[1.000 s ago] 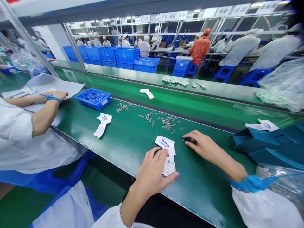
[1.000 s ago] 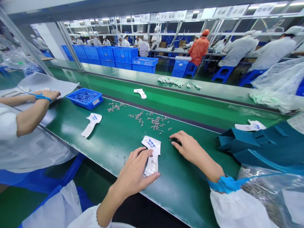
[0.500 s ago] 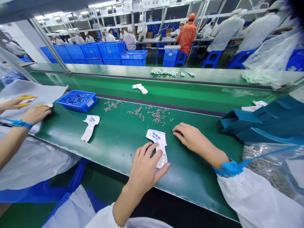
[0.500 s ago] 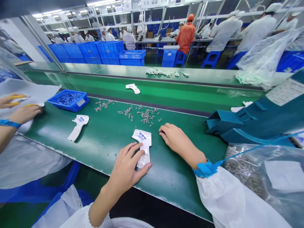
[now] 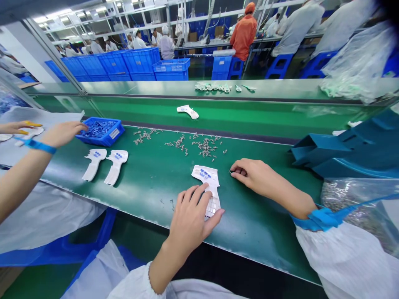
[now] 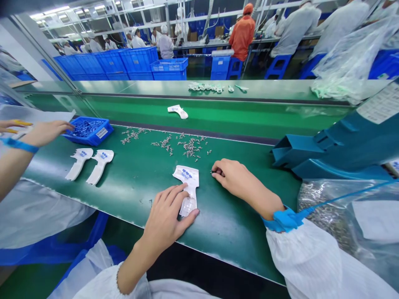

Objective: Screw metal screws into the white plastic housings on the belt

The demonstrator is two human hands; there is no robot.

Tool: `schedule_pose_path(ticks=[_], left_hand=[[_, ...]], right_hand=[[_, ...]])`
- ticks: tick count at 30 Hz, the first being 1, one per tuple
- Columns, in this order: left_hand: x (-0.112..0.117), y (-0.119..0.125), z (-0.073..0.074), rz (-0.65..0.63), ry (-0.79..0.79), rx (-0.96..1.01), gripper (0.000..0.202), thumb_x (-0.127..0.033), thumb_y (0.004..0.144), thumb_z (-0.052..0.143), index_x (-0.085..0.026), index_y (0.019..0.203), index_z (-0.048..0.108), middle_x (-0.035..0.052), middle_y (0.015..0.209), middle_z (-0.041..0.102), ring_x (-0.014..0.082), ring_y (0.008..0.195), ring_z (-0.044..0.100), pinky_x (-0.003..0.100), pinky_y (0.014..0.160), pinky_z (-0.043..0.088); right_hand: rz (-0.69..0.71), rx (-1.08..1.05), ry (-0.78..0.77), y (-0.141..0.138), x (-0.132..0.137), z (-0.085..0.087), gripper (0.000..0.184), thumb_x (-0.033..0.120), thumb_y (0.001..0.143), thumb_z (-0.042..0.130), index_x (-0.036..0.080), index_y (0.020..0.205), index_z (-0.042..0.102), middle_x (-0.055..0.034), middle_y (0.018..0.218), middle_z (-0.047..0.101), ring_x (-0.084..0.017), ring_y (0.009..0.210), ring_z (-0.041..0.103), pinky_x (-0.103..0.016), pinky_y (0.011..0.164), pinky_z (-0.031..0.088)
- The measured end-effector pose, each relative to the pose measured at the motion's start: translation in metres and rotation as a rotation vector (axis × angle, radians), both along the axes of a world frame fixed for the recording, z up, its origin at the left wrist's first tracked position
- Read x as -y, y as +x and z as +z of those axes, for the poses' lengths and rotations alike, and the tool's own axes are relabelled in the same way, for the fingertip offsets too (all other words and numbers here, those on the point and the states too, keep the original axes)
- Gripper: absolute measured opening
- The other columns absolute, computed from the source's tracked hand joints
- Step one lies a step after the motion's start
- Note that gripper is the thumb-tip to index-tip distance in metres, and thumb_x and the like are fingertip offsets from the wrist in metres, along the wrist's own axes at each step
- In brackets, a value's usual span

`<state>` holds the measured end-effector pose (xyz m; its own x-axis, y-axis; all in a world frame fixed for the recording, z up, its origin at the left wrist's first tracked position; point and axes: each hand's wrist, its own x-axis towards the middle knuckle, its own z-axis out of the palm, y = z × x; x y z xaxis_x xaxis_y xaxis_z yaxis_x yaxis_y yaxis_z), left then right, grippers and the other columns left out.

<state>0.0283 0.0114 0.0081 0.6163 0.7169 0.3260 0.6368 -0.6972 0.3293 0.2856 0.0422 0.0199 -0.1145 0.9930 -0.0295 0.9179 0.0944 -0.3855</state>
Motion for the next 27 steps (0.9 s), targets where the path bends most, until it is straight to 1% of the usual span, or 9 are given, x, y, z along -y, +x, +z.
schedule_pose_path(ticks=[2,4,7,9,12,16,18,21,27], left_hand=[[0.0,0.0,0.0,0.016,-0.024,0.044,0.035,-0.043,0.092,0.061,-0.021,0.117,0.052,0.0106,0.134,0.061,0.0291,0.12,0.056,0.046,0.096,0.046],[0.0,0.001,0.0,0.034,-0.041,0.073,0.036,-0.042,0.092,0.062,-0.02,0.119,0.051,0.011,0.133,0.062,0.0286,0.12,0.057,0.045,0.096,0.046],[0.0,0.001,0.0,0.057,-0.061,0.092,0.037,-0.04,0.092,0.062,-0.02,0.12,0.05,0.0109,0.131,0.062,0.0277,0.12,0.057,0.044,0.097,0.045],[0.0,0.002,0.0,0.066,-0.078,0.096,0.037,-0.039,0.092,0.063,-0.02,0.12,0.05,0.0106,0.131,0.062,0.0274,0.12,0.056,0.044,0.098,0.045],[-0.001,0.001,0.0,0.067,-0.093,0.107,0.035,-0.038,0.092,0.064,-0.02,0.119,0.051,0.0102,0.132,0.062,0.0271,0.12,0.056,0.044,0.098,0.045],[0.0,-0.001,0.0,0.061,-0.057,0.201,0.028,-0.033,0.092,0.064,-0.021,0.115,0.055,0.0094,0.126,0.063,0.0257,0.116,0.057,0.042,0.096,0.047],[0.0,-0.003,-0.001,0.074,-0.018,0.281,0.017,-0.028,0.095,0.06,-0.021,0.11,0.057,0.0082,0.115,0.066,0.0234,0.108,0.059,0.039,0.093,0.048],[0.001,-0.005,-0.002,0.075,0.016,0.331,0.006,-0.021,0.097,0.056,-0.021,0.102,0.059,0.0047,0.098,0.068,0.0199,0.096,0.06,0.036,0.086,0.049],[0.002,-0.005,-0.004,0.095,0.036,0.36,0.006,-0.018,0.095,0.056,-0.021,0.099,0.06,0.0039,0.093,0.068,0.0187,0.089,0.061,0.034,0.081,0.048]], right_hand=[[0.021,-0.018,0.024,-0.003,0.0,-0.002,0.024,0.033,0.091,0.054,0.021,0.106,0.067,-0.0092,0.099,0.069,-0.024,0.085,0.065,-0.034,0.074,0.049],[0.045,-0.016,0.052,-0.006,0.0,-0.003,0.025,0.033,0.093,0.052,0.02,0.109,0.066,-0.0101,0.104,0.067,-0.024,0.088,0.065,-0.036,0.077,0.049],[0.077,0.001,0.057,-0.012,0.001,-0.001,0.023,0.027,0.095,0.047,0.02,0.101,0.067,-0.0103,0.101,0.067,-0.025,0.088,0.064,-0.036,0.076,0.047],[0.056,-0.024,0.033,-0.015,0.002,0.004,0.02,0.025,0.093,0.048,0.02,0.095,0.067,-0.0093,0.096,0.068,-0.024,0.084,0.064,-0.035,0.073,0.047],[-0.002,-0.196,-0.042,-0.023,0.006,0.017,0.016,0.031,0.09,0.056,0.021,0.092,0.067,-0.0055,0.087,0.07,-0.021,0.077,0.064,-0.032,0.069,0.047],[0.026,-0.574,-0.207,-0.044,0.015,0.031,0.028,0.047,0.088,0.061,0.021,0.086,0.069,-0.0024,0.082,0.071,-0.019,0.075,0.063,-0.03,0.069,0.048],[0.072,-0.721,-0.291,-0.055,0.019,0.031,0.032,0.051,0.086,0.062,0.02,0.084,0.068,-0.0023,0.081,0.071,-0.019,0.076,0.063,-0.03,0.071,0.048],[0.11,-0.845,-0.378,-0.066,0.021,0.027,0.035,0.054,0.084,0.065,0.019,0.081,0.068,-0.002,0.079,0.069,-0.018,0.076,0.062,-0.03,0.072,0.048],[0.113,-0.945,-0.436,-0.07,0.019,0.023,0.032,0.051,0.082,0.069,0.019,0.088,0.067,-0.0008,0.08,0.067,-0.016,0.077,0.061,-0.029,0.073,0.048]])
